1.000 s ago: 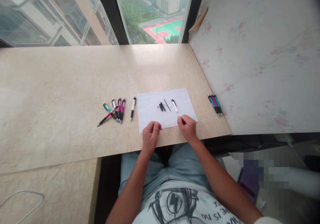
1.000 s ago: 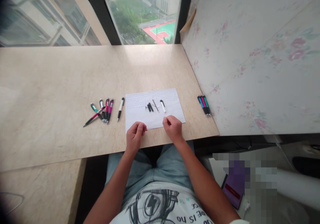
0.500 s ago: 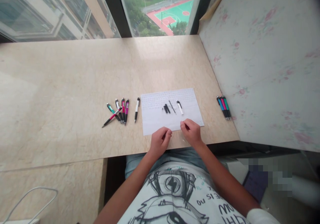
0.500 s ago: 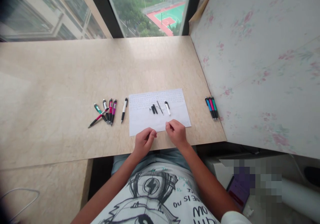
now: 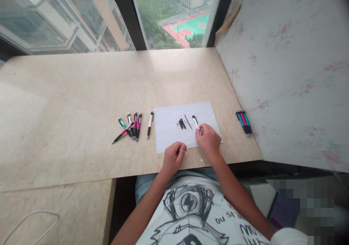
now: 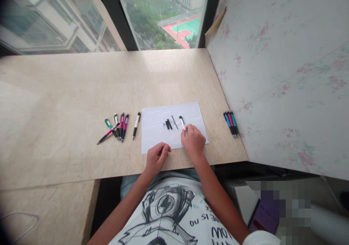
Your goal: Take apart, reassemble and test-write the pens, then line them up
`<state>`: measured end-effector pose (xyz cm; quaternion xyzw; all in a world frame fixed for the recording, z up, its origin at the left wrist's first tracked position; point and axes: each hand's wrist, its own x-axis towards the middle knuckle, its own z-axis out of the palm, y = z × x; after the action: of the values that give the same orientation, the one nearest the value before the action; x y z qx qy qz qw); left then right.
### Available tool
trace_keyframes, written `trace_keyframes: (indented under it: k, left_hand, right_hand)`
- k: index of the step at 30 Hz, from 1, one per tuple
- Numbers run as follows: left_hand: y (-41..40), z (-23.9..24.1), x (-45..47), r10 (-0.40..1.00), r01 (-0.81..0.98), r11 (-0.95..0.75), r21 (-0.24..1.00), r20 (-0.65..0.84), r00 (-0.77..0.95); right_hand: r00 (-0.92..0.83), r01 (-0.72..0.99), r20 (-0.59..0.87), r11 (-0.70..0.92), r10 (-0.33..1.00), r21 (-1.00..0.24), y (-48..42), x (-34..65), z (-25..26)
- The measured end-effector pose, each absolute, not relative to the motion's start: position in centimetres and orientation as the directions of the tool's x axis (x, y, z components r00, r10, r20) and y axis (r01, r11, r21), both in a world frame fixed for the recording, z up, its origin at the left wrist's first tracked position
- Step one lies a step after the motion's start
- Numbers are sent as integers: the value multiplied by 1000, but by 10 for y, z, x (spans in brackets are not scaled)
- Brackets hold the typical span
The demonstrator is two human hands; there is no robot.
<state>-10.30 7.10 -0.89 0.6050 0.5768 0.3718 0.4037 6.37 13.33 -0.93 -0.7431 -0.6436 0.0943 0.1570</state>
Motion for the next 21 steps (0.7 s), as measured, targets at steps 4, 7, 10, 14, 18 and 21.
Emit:
trace_keyframes:
  k: [4, 7, 10, 14, 18, 21]
  left_hand:
    - [72, -8, -105, 999, 341, 16, 940, -29, 32]
    - [72, -8, -105, 999, 267, 42, 963, -46, 11]
    - [73, -10, -106, 997, 132, 81, 988, -79, -19]
    - [76, -11, -110, 988, 5, 130, 992, -129, -85]
    - [78, -10, -113, 983, -76, 166, 983, -172, -71]
    - [78, -6, -112, 978, -127, 196, 972, -204, -53]
  right_hand:
    - [217, 870, 65, -162, 974, -466, 129, 66, -11]
    - [138, 783, 149, -16, 979, -622, 117, 67, -9]
    - [-63, 675, 258, 232, 964, -700, 99, 59, -5]
    - [-271, 633, 319, 418, 908, -652, 80, 44, -3]
    - [-278, 640, 350, 444, 895, -627, 79, 41, -3]
    - [-267, 655, 367, 447, 891, -610, 81, 41, 1]
